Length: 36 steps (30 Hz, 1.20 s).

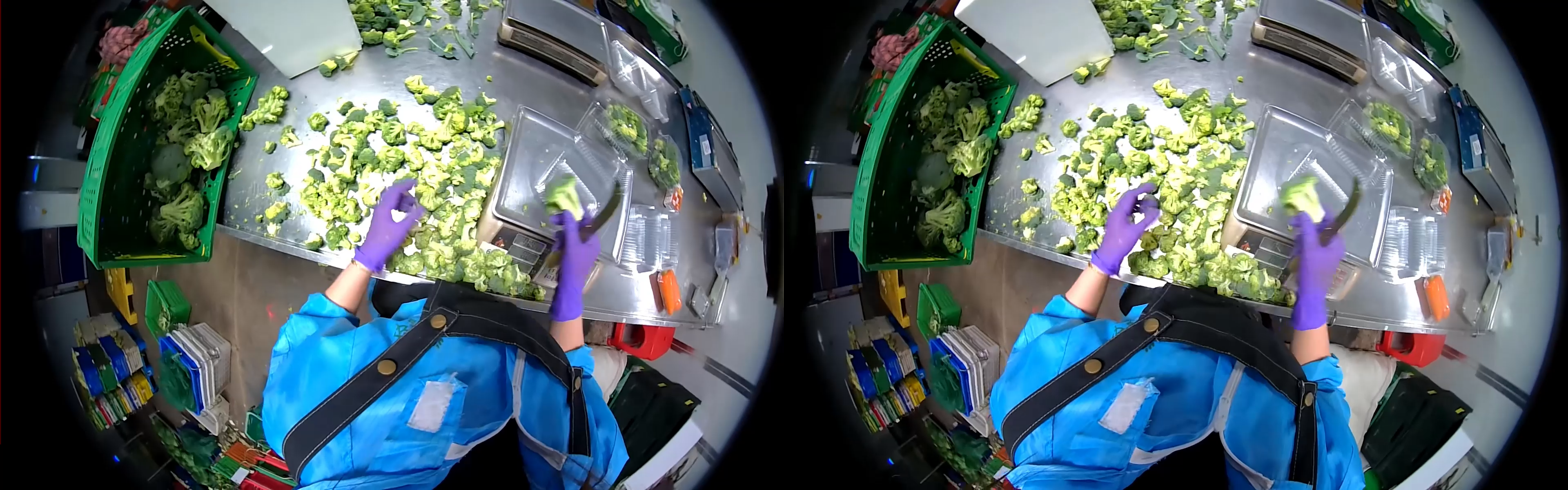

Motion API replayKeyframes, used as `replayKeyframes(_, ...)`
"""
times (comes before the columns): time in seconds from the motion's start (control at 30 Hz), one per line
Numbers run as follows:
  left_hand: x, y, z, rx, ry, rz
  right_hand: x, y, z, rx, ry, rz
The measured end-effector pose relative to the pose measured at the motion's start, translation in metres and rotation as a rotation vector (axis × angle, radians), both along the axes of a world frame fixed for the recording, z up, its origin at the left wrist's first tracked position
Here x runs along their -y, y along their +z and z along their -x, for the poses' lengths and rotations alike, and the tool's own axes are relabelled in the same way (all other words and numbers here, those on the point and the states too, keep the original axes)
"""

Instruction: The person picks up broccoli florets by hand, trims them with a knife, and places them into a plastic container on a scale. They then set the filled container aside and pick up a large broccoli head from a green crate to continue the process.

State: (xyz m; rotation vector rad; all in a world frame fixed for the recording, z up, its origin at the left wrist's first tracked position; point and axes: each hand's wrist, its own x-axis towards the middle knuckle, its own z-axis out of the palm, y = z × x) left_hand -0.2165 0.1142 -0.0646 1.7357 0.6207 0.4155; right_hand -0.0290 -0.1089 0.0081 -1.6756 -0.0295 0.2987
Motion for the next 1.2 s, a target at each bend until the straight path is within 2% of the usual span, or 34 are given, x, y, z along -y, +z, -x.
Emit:
replayKeyframes(0.07,-0.032,-0.027,0.008,-0.033,0.255,-0.525,0.016,-0.004,-0.023,0.097,-0.015,0.099)
replayKeyframes(0.13,-0.062,-0.051,0.02,-0.167,0.325,-0.812,0.021,-0.002,-0.028,0.092,-0.004,0.152)
replayKeyframes(0.2,-0.071,-0.055,0.023,-0.267,0.306,-0.749,0.022,0.001,-0.025,0.093,0.018,0.112)
replayKeyframes(0.27,-0.073,-0.056,0.021,-0.517,0.154,-0.789,0.02,0.002,-0.018,0.089,0.035,0.07)
replayKeyframes(0.33,-0.068,-0.052,0.017,-0.551,0.118,-0.853,0.016,-0.002,-0.008,0.051,0.114,0.07)
replayKeyframes(0.47,-0.074,-0.075,0.023,-0.562,0.163,-0.947,0.007,-0.006,0.008,0.039,0.219,0.092)
replayKeyframes(0.53,-0.077,-0.078,0.031,-0.227,0.296,-0.331,0.008,-0.01,0.01,0.071,0.241,0.095)
replayKeyframes(0.57,-0.076,-0.06,0.03,-0.128,0.33,0.028,0.009,-0.01,0.011,0.076,0.255,0.097)
replayKeyframes(0.6,-0.08,-0.046,0.033,-0.034,0.325,0.369,0.008,-0.011,0.012,0.08,0.269,0.099)
replayKeyframes(0.67,-0.071,-0.02,0.035,0.436,0.21,0.931,0.006,-0.006,0.015,0.057,0.287,0.088)
replayKeyframes(0.87,-0.044,0.008,0.022,0.456,0.105,1.259,-0.001,-0.003,0.027,0.012,0.355,0.117)
replayKeyframes(0.93,-0.036,0.005,0.013,0.499,-0.035,1.432,-0.004,-0.001,0.033,-0.002,0.393,0.13)
replayKeyframes(0.97,-0.031,0.007,0.007,0.524,-0.093,1.612,-0.004,0.0,0.033,-0.045,0.438,0.17)
replayKeyframes(1.0,-0.022,0.015,0.001,0.469,0.005,1.642,-0.004,0.001,0.036,-0.044,0.424,0.175)
replayKeyframes(1.07,-0.012,0.012,-0.004,0.324,-0.081,1.517,-0.007,0.001,0.04,0.0,0.482,0.122)
replayKeyframes(1.1,0.002,0.031,-0.011,0.277,-0.032,1.323,-0.008,0.001,0.04,-0.033,0.522,0.242)
replayKeyframes(1.13,0.007,0.035,-0.015,0.251,-0.207,1.173,-0.009,-0.001,0.041,-0.035,0.506,0.245)
replayKeyframes(1.2,0.018,0.036,-0.019,0.119,-0.271,0.856,-0.013,-0.008,0.046,0.18,0.626,0.08)
